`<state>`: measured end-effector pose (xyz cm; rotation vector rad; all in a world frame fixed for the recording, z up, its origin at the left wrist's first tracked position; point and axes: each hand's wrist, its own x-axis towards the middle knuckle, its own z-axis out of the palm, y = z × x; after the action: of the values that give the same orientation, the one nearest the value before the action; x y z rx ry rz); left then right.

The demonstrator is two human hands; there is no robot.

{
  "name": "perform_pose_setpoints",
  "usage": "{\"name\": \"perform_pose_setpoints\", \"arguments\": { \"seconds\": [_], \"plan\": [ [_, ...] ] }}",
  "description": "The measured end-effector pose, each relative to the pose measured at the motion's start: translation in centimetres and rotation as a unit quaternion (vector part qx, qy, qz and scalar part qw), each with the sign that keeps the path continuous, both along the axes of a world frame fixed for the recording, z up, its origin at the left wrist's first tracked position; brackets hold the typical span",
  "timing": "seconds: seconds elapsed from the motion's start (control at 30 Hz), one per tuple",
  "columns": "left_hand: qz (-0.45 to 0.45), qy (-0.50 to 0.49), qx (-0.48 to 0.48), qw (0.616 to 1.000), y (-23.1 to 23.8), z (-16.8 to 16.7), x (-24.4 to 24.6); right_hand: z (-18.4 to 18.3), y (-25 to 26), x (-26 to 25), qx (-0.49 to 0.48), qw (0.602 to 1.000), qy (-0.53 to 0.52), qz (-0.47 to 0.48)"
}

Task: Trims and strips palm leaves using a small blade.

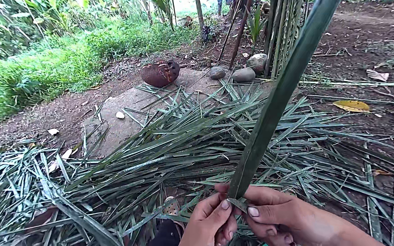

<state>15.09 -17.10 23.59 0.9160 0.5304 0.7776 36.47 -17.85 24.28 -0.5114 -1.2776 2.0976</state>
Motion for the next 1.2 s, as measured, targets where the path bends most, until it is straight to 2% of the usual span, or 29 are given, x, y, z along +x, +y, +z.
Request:
{"name": "perform_pose_setpoints", "arguments": {
  "seconds": [0.5,0.73,0.83,1.0,1.1,1.2],
  "plan": [
    [0.033,-0.042,-0.004,0.999,-1.1,-0.3,0.4,-0.5,0.3,-0.3,0.012,1.0,0.021,0.019],
    [0.098,0.011,0.113,0.989,-1.6,-0.6,0.9,-0.5,0.1,-0.6,0.015,0.999,0.035,0.002],
    [0.065,-0.01,0.102,0.993,-1.5,-0.6,0.4,-0.7,0.0,-0.4,0.023,0.999,0.03,0.002],
    [-0.047,-0.065,0.013,0.997,-1.4,-1.0,0.2,-0.3,0.1,0.0,0.052,0.999,0.013,0.009],
    [-0.06,-0.065,-0.024,0.996,-1.4,-1.0,0.0,-0.5,-0.2,0.2,0.128,0.991,-0.029,-0.027],
    [0.006,0.02,0.052,0.998,-1.4,-0.5,0.3,-0.8,-0.9,-0.7,0.198,0.964,-0.104,-0.141]
  ]
}}
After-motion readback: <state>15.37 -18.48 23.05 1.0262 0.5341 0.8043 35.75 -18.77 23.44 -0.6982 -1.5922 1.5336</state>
